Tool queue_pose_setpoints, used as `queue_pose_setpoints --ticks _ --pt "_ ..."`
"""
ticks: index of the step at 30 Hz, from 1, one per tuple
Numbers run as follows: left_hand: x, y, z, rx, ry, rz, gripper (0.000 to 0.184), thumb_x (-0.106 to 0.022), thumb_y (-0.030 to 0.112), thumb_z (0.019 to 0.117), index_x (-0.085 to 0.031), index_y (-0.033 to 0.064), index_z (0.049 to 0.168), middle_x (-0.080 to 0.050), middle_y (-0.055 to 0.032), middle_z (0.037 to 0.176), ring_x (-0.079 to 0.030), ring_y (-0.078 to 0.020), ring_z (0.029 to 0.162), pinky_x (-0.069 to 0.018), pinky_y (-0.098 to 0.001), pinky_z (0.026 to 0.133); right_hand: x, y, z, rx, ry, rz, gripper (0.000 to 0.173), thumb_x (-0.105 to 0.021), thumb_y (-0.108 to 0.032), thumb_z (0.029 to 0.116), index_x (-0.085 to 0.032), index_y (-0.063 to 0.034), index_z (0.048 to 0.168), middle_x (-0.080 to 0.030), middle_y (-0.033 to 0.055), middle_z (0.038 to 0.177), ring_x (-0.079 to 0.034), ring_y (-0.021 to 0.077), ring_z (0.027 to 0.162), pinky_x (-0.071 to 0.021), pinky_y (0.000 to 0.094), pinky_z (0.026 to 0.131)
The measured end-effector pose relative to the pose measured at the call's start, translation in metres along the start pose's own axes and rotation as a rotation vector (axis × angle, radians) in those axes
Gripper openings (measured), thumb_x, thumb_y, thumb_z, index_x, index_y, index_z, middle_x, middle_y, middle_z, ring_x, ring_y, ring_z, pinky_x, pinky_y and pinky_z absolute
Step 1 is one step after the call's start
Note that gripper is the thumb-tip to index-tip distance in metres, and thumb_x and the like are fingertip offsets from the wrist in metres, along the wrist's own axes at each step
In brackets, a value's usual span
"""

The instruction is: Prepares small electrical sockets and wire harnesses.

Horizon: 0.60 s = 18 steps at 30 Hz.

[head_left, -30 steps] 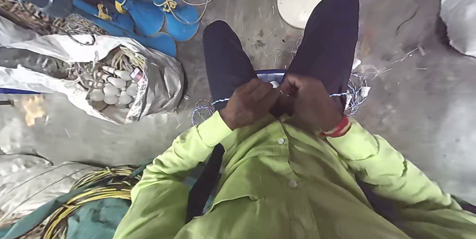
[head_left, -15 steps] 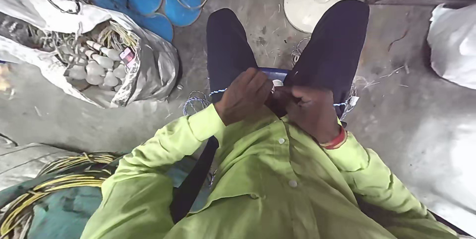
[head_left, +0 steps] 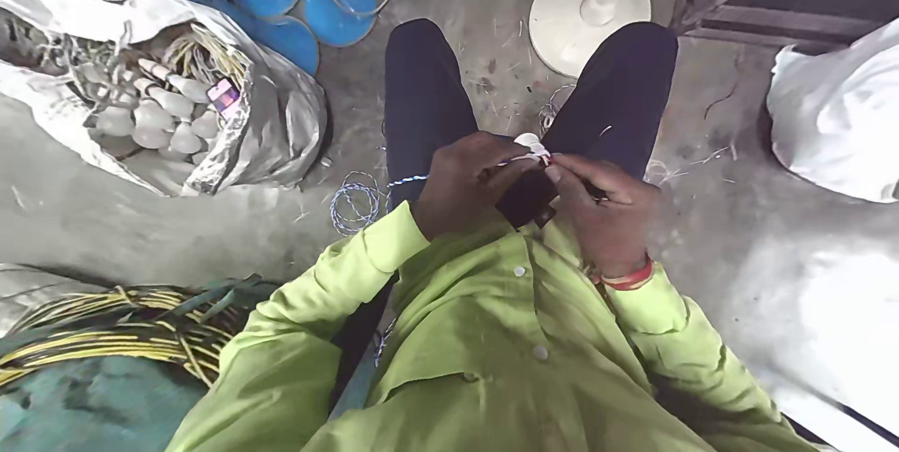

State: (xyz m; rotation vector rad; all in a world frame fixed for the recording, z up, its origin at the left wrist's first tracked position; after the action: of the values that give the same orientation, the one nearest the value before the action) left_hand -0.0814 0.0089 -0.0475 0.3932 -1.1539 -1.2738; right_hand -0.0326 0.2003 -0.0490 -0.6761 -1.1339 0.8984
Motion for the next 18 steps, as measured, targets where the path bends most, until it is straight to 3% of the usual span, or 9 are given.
queue_pose_setpoints --ticks 3,5,7,9,11,12,13,15,18 --pt "0.002 0.003 -0.003 0.006 -0.013 -0.111 0.013 -0.072 0.006 0.0934 -0.078 -0.0038 0.1 -0.072 -0.014 0.096 -0.067 -0.008 0.081 -0.0569 -0.019 0.073 0.003 -0.001 0.0 0.003 -0.161 0.013 0.026 -0.07 -0.013 0.097 -0.074 -0.0009 0.119 -0.074 0.0104 0.117 -0.071 0.0113 0.104 -0.0602 0.0264 0.089" --pt "0.001 0.008 -0.005 -0.101 -0.016 -0.031 0.011 -0.071 0.004 0.094 -0.079 -0.0021 0.098 -0.071 -0.0149 0.094 -0.068 -0.0133 0.087 -0.0573 -0.0229 0.08 0.015 -0.007 0.002 -0.065 -0.349 -0.135 0.044 -0.065 -0.028 0.1009 -0.063 -0.0066 0.14 -0.063 0.0137 0.14 -0.064 0.0173 0.124 -0.0559 0.033 0.102" --pt "0.0 0.011 -0.007 -0.239 -0.041 0.056 0.013 -0.067 0.004 0.0954 -0.079 0.0 0.099 -0.072 -0.0159 0.094 -0.069 -0.0208 0.093 -0.0573 -0.0293 0.085 0.035 -0.02 0.007 -0.09 -0.397 -0.362 0.053 -0.055 -0.038 0.1056 -0.053 -0.0106 0.151 -0.058 0.017 0.146 -0.061 0.0264 0.13 -0.0532 0.0442 0.104" --pt "-0.001 0.012 -0.01 -0.338 -0.046 0.108 0.014 -0.066 0.004 0.0962 -0.078 0.0009 0.103 -0.073 -0.0161 0.096 -0.069 -0.0232 0.092 -0.0564 -0.0312 0.083 0.059 -0.038 0.015 -0.053 -0.306 -0.499 0.049 -0.051 -0.034 0.1074 -0.054 -0.0088 0.149 -0.058 0.0201 0.145 -0.064 0.03 0.124 -0.0558 0.0457 0.099" --pt "-0.002 0.014 -0.012 -0.387 -0.058 0.125 0.014 -0.066 0.003 0.0964 -0.078 0.0003 0.104 -0.073 -0.0156 0.096 -0.068 -0.0235 0.088 -0.0557 -0.0323 0.079 0.072 -0.054 0.025 0.04 -0.215 -0.464 0.037 -0.059 -0.026 0.1047 -0.067 -0.0046 0.134 -0.069 0.0177 0.125 -0.07 0.0198 0.099 -0.0593 0.0332 0.081" --pt "-0.002 0.014 -0.012 -0.403 -0.071 0.133 0.014 -0.066 0.003 0.0965 -0.078 0.0005 0.104 -0.073 -0.0151 0.096 -0.067 -0.0235 0.087 -0.0551 -0.0328 0.078 0.072 -0.057 0.03 0.089 -0.239 -0.392 0.032 -0.061 -0.022 0.1034 -0.071 -0.0026 0.126 -0.071 0.0154 0.116 -0.07 0.0156 0.093 -0.0589 0.0296 0.079" --pt "-0.002 0.014 -0.012 -0.42 -0.084 0.139 0.015 -0.065 0.003 0.0967 -0.078 0.0009 0.104 -0.074 -0.0149 0.097 -0.067 -0.024 0.087 -0.055 -0.0335 0.078 0.067 -0.058 0.035 0.11 -0.323 -0.325 0.03 -0.06 -0.023 0.1032 -0.072 -0.0032 0.123 -0.072 0.0122 0.114 -0.069 0.0131 0.093 -0.0588 0.0289 0.081" --pt "-0.002 0.016 -0.014 -0.462 -0.09 0.137 0.016 -0.064 0.004 0.0978 -0.078 0.0015 0.104 -0.074 -0.0148 0.099 -0.068 -0.0251 0.087 -0.0546 -0.0345 0.079 0.048 -0.049 0.041 0.083 -0.559 -0.251 0.034 -0.058 -0.028 0.103 -0.07 -0.0098 0.129 -0.071 0.0057 0.119 -0.068 0.0114 0.1 -0.058 0.0306 0.087" --pt "0.0 0.017 -0.015 -0.49 -0.062 0.117 0.015 -0.064 0.004 0.0977 -0.078 0.0008 0.104 -0.075 -0.0159 0.099 -0.068 -0.0254 0.086 -0.0542 -0.0345 0.079 0.025 -0.032 0.049 0.026 -0.76 -0.157 0.03 -0.058 -0.026 0.1024 -0.071 -0.0137 0.126 -0.07 -0.0021 0.11 -0.066 0.0034 0.091 -0.0571 0.0223 0.08"
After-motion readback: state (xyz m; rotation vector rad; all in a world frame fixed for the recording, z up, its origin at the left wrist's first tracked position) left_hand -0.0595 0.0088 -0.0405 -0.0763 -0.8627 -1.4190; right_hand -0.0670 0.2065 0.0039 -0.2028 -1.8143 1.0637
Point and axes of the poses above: each hand's wrist, its own z-axis towards the middle knuckle, its own x-axis out of the back of the hand, y = z × x, the point moved 4 cm from there along z, towards the middle knuckle
